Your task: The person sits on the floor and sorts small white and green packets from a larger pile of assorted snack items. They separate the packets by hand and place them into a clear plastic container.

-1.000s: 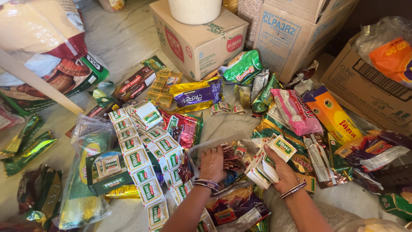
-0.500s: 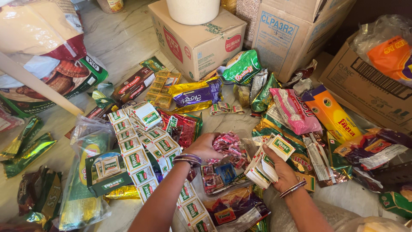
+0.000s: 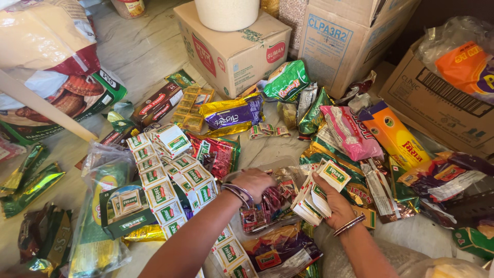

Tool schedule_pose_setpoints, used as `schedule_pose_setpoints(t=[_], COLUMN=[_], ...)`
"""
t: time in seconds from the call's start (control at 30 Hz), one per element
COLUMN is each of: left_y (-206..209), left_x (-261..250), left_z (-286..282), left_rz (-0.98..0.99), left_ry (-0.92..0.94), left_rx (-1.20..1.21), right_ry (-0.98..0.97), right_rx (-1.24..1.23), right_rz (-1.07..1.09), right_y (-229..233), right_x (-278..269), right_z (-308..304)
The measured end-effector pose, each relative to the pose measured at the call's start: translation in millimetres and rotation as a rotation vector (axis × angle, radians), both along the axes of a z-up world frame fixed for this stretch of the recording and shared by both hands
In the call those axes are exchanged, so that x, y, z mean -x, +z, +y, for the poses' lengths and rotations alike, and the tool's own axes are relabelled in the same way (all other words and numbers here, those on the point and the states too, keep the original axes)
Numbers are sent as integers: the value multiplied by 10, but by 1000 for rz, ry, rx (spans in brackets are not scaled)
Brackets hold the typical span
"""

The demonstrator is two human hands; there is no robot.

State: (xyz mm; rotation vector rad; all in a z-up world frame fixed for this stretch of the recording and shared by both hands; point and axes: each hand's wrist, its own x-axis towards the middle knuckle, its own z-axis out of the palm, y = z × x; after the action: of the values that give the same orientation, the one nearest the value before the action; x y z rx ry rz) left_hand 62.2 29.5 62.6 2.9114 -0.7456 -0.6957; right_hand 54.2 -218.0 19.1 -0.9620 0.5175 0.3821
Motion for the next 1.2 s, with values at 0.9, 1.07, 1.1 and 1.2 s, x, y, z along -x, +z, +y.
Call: schedule_pose_setpoints(t=[0.9, 1.07, 1.1, 1.2], left_y=[-540, -699, -777, -967], left_x=[-589, -743, -803, -981], left_z=[-834, -1010, -1061, -1004], left_rz=[-471, -471, -459, -348], left_ry=[-332, -406, -424, -302], left_rx=[-54, -251, -326, -311], right_ry=[-54, -76, -80, -56], right_rx=[-33, 2, 33, 73], right_rz=[-85, -170, -183, -228], right_y=[-82, 53, 82, 189], right_x=[-108, -174, -187, -231], right_z=[-226, -320, -350, -356])
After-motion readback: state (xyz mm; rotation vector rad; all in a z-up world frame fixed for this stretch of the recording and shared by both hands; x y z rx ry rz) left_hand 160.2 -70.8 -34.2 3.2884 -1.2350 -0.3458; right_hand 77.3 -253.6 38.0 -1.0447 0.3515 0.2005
